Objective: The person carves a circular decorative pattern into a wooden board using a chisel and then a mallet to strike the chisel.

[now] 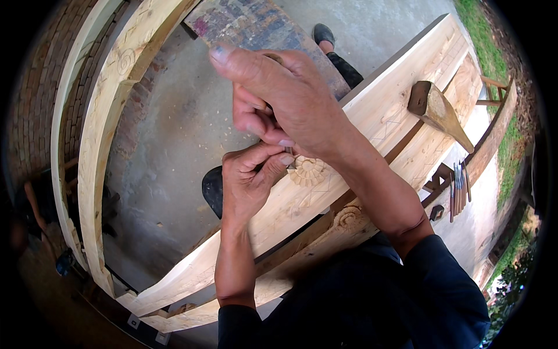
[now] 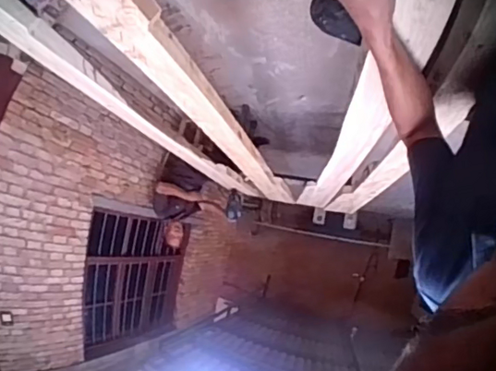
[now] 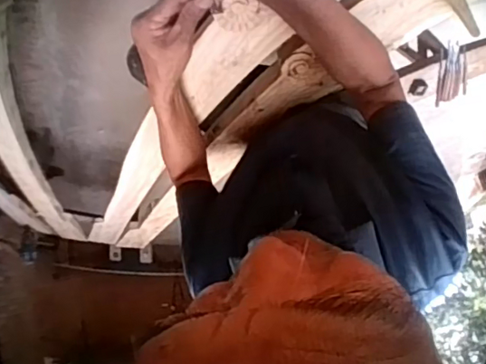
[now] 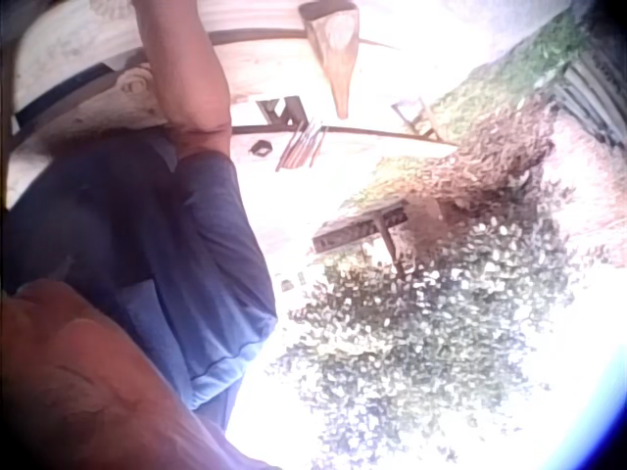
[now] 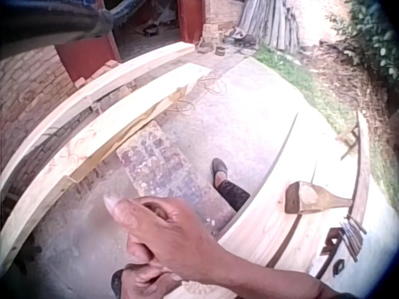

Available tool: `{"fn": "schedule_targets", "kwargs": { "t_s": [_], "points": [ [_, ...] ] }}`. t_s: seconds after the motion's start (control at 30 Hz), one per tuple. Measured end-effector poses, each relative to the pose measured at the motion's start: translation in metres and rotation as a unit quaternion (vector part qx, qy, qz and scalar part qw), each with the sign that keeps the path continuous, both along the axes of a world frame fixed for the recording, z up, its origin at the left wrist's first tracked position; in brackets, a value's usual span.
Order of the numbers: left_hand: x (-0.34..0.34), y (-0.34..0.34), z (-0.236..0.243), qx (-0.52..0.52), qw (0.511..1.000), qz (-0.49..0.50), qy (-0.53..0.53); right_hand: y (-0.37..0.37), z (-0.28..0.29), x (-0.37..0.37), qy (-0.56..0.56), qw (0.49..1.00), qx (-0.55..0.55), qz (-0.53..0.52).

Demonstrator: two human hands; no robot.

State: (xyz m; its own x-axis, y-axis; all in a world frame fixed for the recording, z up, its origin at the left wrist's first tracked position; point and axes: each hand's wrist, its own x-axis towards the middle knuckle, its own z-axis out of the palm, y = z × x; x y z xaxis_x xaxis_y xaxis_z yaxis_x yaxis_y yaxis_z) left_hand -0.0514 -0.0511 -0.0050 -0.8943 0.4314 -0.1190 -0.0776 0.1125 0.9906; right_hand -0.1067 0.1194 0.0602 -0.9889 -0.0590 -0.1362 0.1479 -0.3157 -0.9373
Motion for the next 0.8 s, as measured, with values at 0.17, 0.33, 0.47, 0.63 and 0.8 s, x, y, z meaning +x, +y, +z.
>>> {"fn": "schedule_targets", "kwargs": {
  "t_s": [0.17,0.33,0.47,0.63,0.8],
  "points": [
    [0.0003,-0.0009,-0.0018,0.013,1.000,0.007,0.004,0.0008,0.0071,0.0005,-0.023,1.000,0.004,0.004],
    [0.0003,-0.0002,-0.0008,0.014,1.000,0.007,-0.002,0.0033,0.0049,0.0001,-0.033,0.999,-0.029,0.009],
    [-0.0004,-0.0003,0.0005,0.006,1.000,0.002,0.004,-0.0011,0.0039,0.0007,-0.009,1.000,-0.003,0.000],
    [0.0004,-0.0012,-0.0006,0.001,1.000,0.001,0.006,0.0028,0.0017,-0.0010,-0.024,1.000,-0.005,0.009],
    [0.0000,-0.0006,-0.0002,0.016,1.000,0.001,-0.003,0.0022,0.0032,-0.0010,-0.027,1.000,0.006,0.007]
  ]
}}
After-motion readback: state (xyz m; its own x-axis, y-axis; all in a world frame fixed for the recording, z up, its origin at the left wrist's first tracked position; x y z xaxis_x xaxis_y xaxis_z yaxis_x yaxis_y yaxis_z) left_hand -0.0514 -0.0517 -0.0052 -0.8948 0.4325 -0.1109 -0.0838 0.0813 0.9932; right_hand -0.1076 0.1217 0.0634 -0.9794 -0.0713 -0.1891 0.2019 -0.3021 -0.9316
